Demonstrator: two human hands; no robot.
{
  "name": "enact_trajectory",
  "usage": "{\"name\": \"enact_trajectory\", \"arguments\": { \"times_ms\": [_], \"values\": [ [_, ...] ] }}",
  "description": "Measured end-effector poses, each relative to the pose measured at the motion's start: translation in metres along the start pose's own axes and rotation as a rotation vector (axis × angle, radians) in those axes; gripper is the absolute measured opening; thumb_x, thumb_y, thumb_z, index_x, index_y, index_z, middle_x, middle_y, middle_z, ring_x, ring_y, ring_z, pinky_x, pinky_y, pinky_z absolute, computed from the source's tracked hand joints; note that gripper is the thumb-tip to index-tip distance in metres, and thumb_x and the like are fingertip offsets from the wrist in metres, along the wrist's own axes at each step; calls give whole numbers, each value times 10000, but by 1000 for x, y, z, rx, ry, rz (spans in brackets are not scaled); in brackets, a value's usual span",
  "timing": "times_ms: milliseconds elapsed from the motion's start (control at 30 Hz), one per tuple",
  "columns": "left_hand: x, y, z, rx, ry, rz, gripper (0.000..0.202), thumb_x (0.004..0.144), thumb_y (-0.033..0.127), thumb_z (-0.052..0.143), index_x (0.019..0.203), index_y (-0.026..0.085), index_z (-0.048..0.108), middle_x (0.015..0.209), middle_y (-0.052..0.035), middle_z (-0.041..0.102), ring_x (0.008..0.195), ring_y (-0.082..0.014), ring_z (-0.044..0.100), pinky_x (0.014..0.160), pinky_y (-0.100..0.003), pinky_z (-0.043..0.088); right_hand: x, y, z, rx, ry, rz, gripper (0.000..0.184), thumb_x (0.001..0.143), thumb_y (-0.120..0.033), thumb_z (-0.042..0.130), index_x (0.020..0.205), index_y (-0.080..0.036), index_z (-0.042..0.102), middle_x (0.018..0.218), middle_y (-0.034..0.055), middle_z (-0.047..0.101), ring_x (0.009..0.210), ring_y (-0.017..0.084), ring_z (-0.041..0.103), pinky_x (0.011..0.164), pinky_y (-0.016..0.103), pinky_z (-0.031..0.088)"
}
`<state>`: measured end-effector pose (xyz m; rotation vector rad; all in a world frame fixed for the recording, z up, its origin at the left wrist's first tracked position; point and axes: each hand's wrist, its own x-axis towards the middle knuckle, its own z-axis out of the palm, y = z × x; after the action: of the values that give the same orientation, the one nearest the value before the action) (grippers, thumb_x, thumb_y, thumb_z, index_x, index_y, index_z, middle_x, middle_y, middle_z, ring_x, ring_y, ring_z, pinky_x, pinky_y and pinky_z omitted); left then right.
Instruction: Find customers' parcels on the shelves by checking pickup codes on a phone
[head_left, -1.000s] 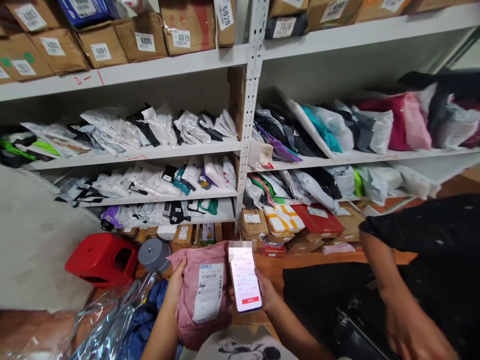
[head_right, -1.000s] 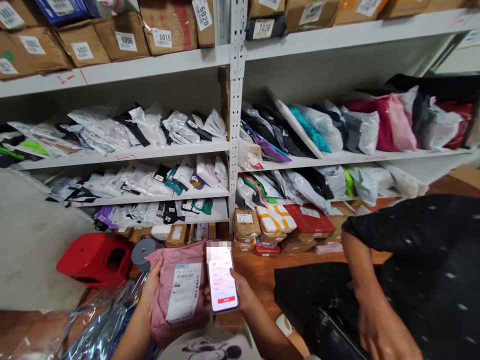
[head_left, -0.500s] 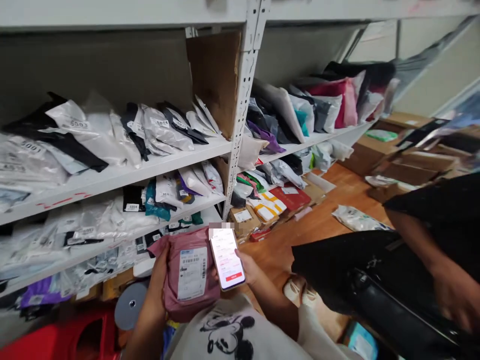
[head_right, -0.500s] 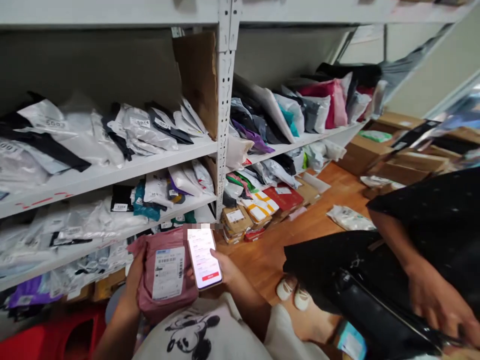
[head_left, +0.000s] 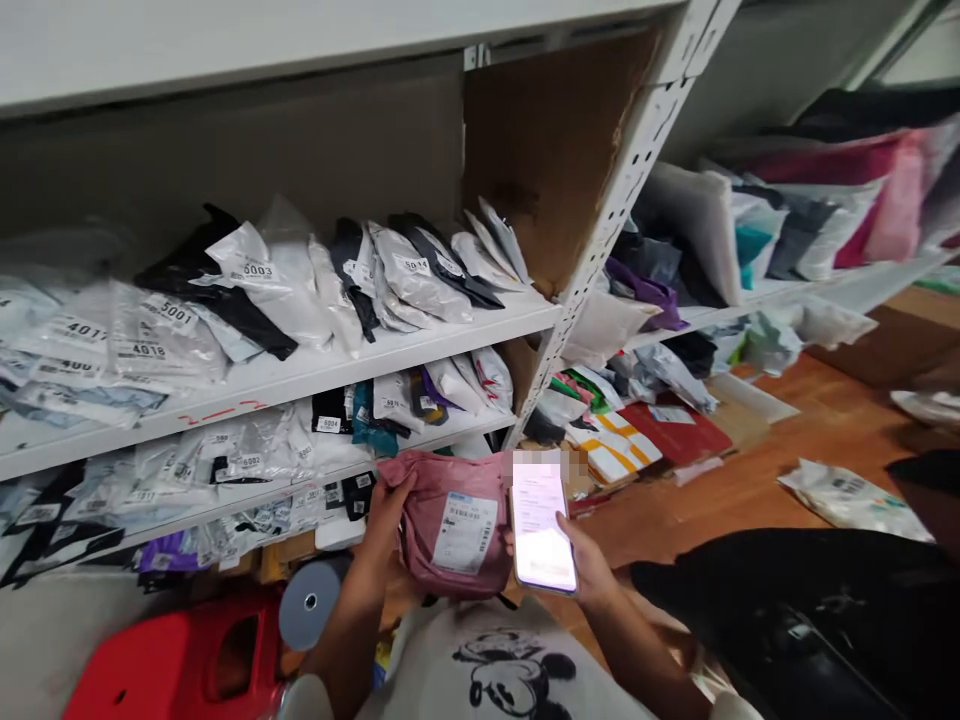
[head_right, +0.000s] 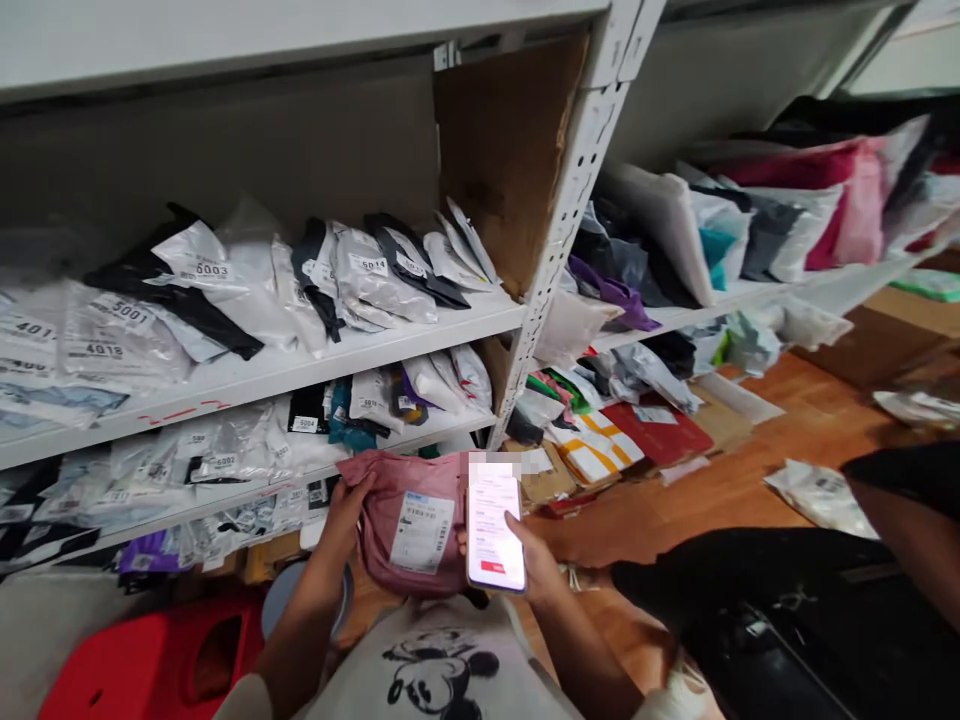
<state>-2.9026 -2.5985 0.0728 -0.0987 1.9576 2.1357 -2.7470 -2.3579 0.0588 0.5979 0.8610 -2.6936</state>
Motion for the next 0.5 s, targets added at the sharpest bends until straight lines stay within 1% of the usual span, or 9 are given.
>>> {"name": "enact_trajectory", "arguments": {
  "times_ms": [67,167,233,300,367,400,467,500],
  "values": [
    [2,-5,-10,38,25,40,501,679,491,763,1073,195,675,1123,-78,703,1057,-248,642,965,-358,474,3,-9,0,-20,12,3,488,759,-486,694,1002,-64,680,960,218,748,861,317,725,891,454,506],
    [6,-21,-32,115,102,60,449,609,510,774,898,172,712,944,-71,729,950,-256,661,914,-365,487,9,-17,0,-83,6,8,426,746,-436,724,952,-65,691,939,216,751,835,311,729,865,444,524],
    [12,-33,-51,166,190,58,443,601,537,741,842,167,705,898,-78,725,923,-263,660,886,-379,493,13,-20,2,-135,38,-4,376,730,-381,753,929,-68,694,893,207,757,789,313,733,846,456,535],
    [22,-39,-71,219,278,49,437,634,547,688,849,166,690,876,-86,716,902,-269,660,856,-400,502,15,-23,5,-175,85,-27,350,725,-345,771,931,-73,695,863,200,761,754,315,735,817,460,549],
    [38,-38,-87,287,331,48,393,693,507,653,880,162,678,863,-86,706,883,-263,657,838,-414,505,15,-24,10,-183,126,-63,345,723,-340,784,931,-79,698,848,195,763,740,313,737,768,440,568],
    [49,-35,-92,326,337,55,358,728,468,647,903,157,675,872,-83,703,885,-253,654,847,-416,502,15,-24,13,-177,143,-79,346,717,-340,791,930,-84,698,845,192,764,740,313,738,741,428,576],
    [77,-25,-94,409,309,75,278,799,383,642,943,147,668,921,-74,697,915,-225,646,886,-419,490,16,-23,19,-145,190,-114,353,686,-338,817,911,-93,694,815,186,764,712,309,738,683,405,587],
    [94,-19,-90,453,283,85,245,831,351,638,957,142,663,948,-69,693,929,-212,641,905,-421,485,18,-21,22,-121,219,-133,361,667,-335,831,901,-99,690,797,182,764,691,306,737,657,397,591]
  ]
}}
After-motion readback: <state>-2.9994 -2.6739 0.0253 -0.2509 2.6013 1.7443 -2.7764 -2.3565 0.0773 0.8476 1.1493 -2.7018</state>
